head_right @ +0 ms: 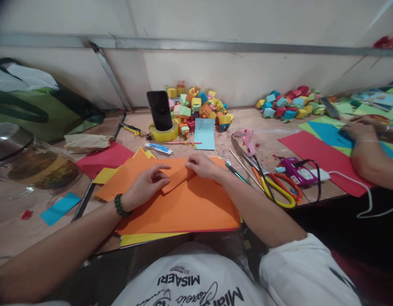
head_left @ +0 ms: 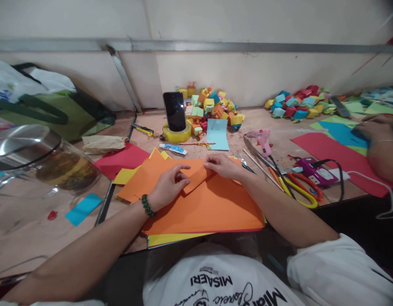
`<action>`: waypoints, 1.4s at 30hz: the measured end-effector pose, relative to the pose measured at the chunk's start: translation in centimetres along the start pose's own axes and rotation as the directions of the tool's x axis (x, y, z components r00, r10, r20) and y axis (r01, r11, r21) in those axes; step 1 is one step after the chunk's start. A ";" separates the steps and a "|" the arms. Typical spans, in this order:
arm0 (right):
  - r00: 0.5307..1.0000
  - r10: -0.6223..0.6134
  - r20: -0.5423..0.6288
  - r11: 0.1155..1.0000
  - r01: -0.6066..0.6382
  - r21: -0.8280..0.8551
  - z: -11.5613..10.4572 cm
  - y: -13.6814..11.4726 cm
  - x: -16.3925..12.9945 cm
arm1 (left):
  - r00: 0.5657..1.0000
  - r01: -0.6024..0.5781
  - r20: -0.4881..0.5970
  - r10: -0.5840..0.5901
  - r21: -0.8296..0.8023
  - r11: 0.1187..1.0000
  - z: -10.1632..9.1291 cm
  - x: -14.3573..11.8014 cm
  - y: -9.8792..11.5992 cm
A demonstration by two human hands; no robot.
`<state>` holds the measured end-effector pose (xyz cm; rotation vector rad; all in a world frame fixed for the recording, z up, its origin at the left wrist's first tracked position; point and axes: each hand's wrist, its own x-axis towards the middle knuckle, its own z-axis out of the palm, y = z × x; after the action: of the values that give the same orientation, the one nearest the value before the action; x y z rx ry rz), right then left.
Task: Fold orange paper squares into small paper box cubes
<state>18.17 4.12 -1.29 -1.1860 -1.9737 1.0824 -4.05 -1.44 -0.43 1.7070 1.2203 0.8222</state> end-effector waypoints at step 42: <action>0.982 -0.191 -0.007 0.980 0.191 -0.056 1.5 -1.9 -1.2 | 0.997 -0.070 -0.033 0.073 0.070 0.995 -0.4 -0.2 0.3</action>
<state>16.71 1.99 -0.44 -1.0038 -2.0711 0.9265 -4.34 -1.54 0.01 1.8072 1.2297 0.8654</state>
